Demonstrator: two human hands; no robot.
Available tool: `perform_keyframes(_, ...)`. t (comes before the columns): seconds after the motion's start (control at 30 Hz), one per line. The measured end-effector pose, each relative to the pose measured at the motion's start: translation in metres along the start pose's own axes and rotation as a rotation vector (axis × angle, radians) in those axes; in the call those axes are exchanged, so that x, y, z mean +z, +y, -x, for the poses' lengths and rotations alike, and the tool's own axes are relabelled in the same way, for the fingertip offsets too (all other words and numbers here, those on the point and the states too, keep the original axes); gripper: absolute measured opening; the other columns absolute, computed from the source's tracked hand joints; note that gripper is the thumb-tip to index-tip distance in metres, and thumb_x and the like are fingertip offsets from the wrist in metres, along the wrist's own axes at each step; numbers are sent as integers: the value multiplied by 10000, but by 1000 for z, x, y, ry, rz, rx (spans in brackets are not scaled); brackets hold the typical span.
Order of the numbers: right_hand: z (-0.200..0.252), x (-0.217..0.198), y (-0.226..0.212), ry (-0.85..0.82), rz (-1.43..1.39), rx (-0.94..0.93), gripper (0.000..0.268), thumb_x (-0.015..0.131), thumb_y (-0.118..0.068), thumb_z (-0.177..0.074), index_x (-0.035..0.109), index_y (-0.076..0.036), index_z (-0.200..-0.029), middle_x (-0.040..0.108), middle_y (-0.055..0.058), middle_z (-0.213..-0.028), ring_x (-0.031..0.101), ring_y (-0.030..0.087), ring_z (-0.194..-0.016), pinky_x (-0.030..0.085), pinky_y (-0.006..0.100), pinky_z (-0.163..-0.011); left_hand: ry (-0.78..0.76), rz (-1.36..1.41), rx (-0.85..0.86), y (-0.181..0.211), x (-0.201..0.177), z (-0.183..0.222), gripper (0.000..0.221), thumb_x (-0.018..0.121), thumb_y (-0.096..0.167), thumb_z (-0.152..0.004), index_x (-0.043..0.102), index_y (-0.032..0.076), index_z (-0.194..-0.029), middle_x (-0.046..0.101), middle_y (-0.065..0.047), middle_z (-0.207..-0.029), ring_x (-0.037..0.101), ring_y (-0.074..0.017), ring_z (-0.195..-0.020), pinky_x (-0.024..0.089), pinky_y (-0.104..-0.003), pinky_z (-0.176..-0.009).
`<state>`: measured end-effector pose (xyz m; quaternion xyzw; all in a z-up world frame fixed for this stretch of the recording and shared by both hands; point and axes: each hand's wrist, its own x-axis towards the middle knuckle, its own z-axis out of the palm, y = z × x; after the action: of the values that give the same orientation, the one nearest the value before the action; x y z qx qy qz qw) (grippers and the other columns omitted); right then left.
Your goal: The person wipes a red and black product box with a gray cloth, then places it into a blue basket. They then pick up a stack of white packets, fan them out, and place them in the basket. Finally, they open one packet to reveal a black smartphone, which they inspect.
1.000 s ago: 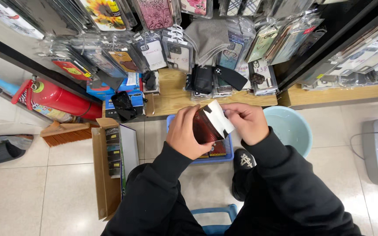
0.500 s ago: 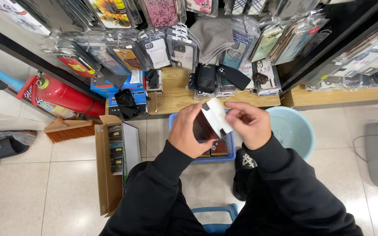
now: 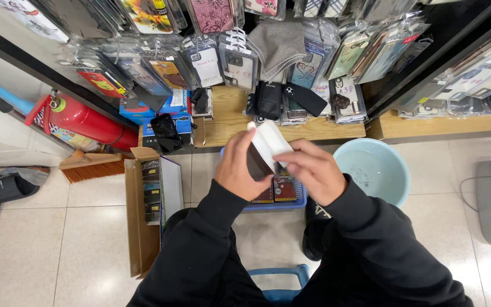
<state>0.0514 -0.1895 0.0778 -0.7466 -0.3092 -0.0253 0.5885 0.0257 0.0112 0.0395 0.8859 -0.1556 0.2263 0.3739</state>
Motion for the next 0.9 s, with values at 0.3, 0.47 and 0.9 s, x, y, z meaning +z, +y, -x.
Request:
perform_keyframes(0.3,5,23,-4,228,281,-336,121,800,-151,-801,706,-90,-847,713,99,-938,714,304,-756,580,363,-657,298,138,-183,-6,17,7,1177,931,193,-465,315,46,-1457,455,-209,-1323,561,-404,-1200,452,-440,-1036)
perform_keyframes(0.47,-5,24,-23,322,227,-512,154,741,-50,-833,608,-55,-755,711,157,-920,701,346,-708,575,407,-590,618,95,89,-5,33,1,1151,844,651,-584,371,-49,-1366,545,-195,-1253,583,-346,-1155,474,-418,-1015)
perform_keyframes(0.9,-3,30,-27,448,286,-485,173,835,31,-727,705,2,-836,716,189,-910,724,362,-767,590,420,-652,656,17,289,1,18,-13,950,800,555,-736,281,114,-1399,531,-242,-1261,574,-436,-1100,528,-547,-867)
